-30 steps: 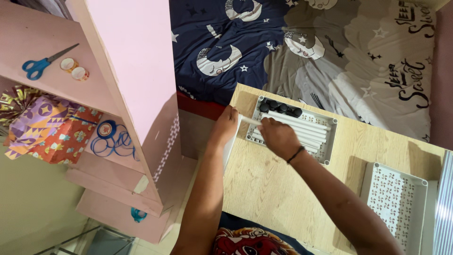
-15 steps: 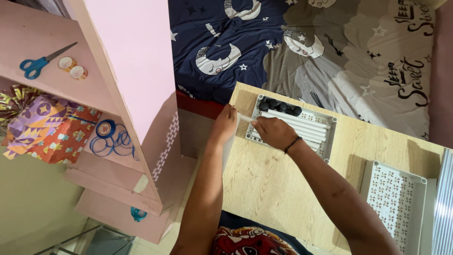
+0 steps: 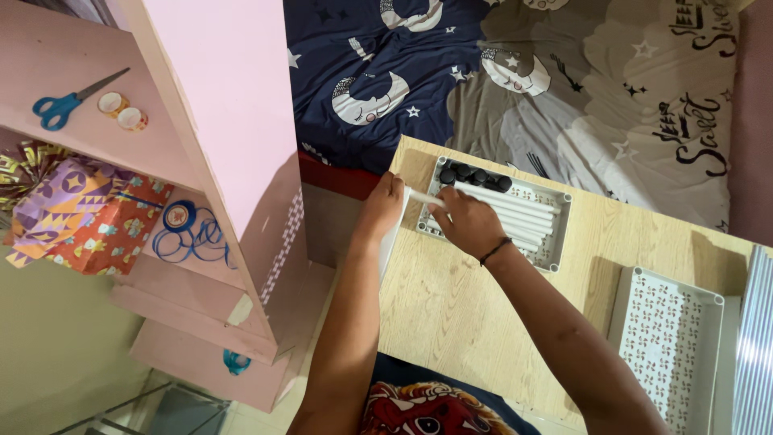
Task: The person assembles white plastic rods into a perforated plastic tray by inserting them one at a time into slots. The person handles the tray and rods with both hands, aligning and pushing each rod into place. The task continues with repeated insertion of rods into the tray.
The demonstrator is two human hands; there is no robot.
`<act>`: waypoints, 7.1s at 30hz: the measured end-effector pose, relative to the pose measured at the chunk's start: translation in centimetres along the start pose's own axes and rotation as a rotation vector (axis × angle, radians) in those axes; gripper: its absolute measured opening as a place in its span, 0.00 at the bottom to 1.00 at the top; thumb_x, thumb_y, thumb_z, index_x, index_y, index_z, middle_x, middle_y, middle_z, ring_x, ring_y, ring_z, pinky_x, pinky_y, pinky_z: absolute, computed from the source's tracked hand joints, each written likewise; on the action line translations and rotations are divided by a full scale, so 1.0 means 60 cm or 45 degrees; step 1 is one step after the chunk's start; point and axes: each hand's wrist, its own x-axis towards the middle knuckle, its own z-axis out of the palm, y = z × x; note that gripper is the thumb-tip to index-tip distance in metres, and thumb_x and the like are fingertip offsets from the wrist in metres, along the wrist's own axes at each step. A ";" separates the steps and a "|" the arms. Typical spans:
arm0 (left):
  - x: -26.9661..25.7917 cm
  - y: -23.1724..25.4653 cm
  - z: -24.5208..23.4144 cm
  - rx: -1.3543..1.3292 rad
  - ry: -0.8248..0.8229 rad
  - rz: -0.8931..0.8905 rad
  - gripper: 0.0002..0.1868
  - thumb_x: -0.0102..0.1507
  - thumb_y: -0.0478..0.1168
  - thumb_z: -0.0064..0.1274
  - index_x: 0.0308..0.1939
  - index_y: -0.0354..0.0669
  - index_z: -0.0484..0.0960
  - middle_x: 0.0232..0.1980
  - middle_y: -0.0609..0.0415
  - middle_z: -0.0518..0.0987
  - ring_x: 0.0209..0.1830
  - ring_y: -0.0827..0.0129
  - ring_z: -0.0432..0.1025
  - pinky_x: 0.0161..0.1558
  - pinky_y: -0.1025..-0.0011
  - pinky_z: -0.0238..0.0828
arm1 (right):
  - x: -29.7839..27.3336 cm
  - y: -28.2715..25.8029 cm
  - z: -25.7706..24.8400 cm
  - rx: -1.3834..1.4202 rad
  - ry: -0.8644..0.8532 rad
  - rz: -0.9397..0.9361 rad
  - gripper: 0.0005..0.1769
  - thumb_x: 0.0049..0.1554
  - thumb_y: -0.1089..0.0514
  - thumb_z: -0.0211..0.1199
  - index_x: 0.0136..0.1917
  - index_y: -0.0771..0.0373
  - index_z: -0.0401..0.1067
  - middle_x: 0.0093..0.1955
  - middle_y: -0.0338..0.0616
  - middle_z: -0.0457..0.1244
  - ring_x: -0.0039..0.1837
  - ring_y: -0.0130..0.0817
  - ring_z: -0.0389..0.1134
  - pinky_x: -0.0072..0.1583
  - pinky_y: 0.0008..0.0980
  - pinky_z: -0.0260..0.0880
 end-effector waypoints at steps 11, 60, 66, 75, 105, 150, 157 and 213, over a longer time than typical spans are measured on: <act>-0.020 0.009 -0.015 -0.022 0.019 0.019 0.24 0.69 0.58 0.39 0.48 0.42 0.76 0.48 0.34 0.80 0.52 0.35 0.73 0.51 0.51 0.69 | -0.105 0.049 -0.075 -0.171 0.141 0.275 0.17 0.65 0.44 0.60 0.46 0.57 0.79 0.32 0.43 0.69 0.33 0.40 0.71 0.39 0.39 0.71; -0.387 0.151 -0.153 0.255 0.178 0.429 0.30 0.72 0.47 0.44 0.75 0.36 0.59 0.57 0.32 0.80 0.44 0.45 0.80 0.43 0.55 0.78 | -0.400 -0.177 -0.232 0.110 0.194 0.206 0.16 0.53 0.49 0.70 0.52 0.57 0.81 0.47 0.38 0.73 0.47 0.28 0.75 0.49 0.33 0.75; -0.380 0.153 -0.154 0.262 0.047 0.328 0.28 0.72 0.45 0.39 0.75 0.43 0.58 0.58 0.36 0.81 0.52 0.41 0.78 0.49 0.51 0.77 | -0.400 -0.083 -0.233 0.578 0.384 0.466 0.15 0.70 0.58 0.51 0.61 0.62 0.76 0.55 0.48 0.72 0.56 0.33 0.74 0.56 0.33 0.77; -0.374 0.151 -0.156 0.326 0.021 0.291 0.28 0.72 0.47 0.37 0.76 0.46 0.57 0.56 0.37 0.82 0.50 0.39 0.78 0.48 0.48 0.76 | -0.282 0.129 -0.077 0.166 0.086 0.376 0.11 0.63 0.53 0.63 0.57 0.54 0.79 0.55 0.42 0.72 0.51 0.36 0.75 0.53 0.35 0.76; -0.388 0.155 -0.146 0.412 0.145 0.249 0.30 0.71 0.50 0.38 0.76 0.46 0.56 0.49 0.43 0.85 0.39 0.39 0.79 0.41 0.46 0.76 | -0.179 0.316 0.119 0.123 -0.350 0.450 0.22 0.61 0.41 0.60 0.54 0.61 0.73 0.48 0.54 0.72 0.54 0.55 0.73 0.57 0.50 0.73; -0.381 0.154 -0.173 0.335 0.041 0.335 0.41 0.65 0.49 0.48 0.79 0.44 0.50 0.49 0.35 0.83 0.41 0.43 0.81 0.46 0.53 0.77 | -0.144 -0.003 -0.278 0.001 -0.098 -0.062 0.15 0.66 0.48 0.61 0.62 0.52 0.79 0.33 0.45 0.69 0.32 0.40 0.69 0.37 0.38 0.69; -0.382 0.160 -0.178 0.353 -0.047 0.059 0.42 0.65 0.50 0.45 0.81 0.49 0.49 0.46 0.34 0.85 0.43 0.45 0.81 0.49 0.55 0.77 | -0.134 -0.030 -0.282 -0.128 0.005 -0.365 0.13 0.66 0.50 0.58 0.58 0.55 0.78 0.40 0.46 0.70 0.37 0.41 0.71 0.39 0.38 0.72; -0.206 0.142 -0.075 0.411 0.321 0.252 0.23 0.73 0.54 0.31 0.47 0.38 0.71 0.32 0.36 0.82 0.35 0.36 0.77 0.39 0.43 0.72 | -0.015 -0.105 -0.182 0.179 -0.167 -0.508 0.15 0.70 0.50 0.53 0.47 0.63 0.71 0.40 0.51 0.68 0.41 0.52 0.71 0.44 0.46 0.71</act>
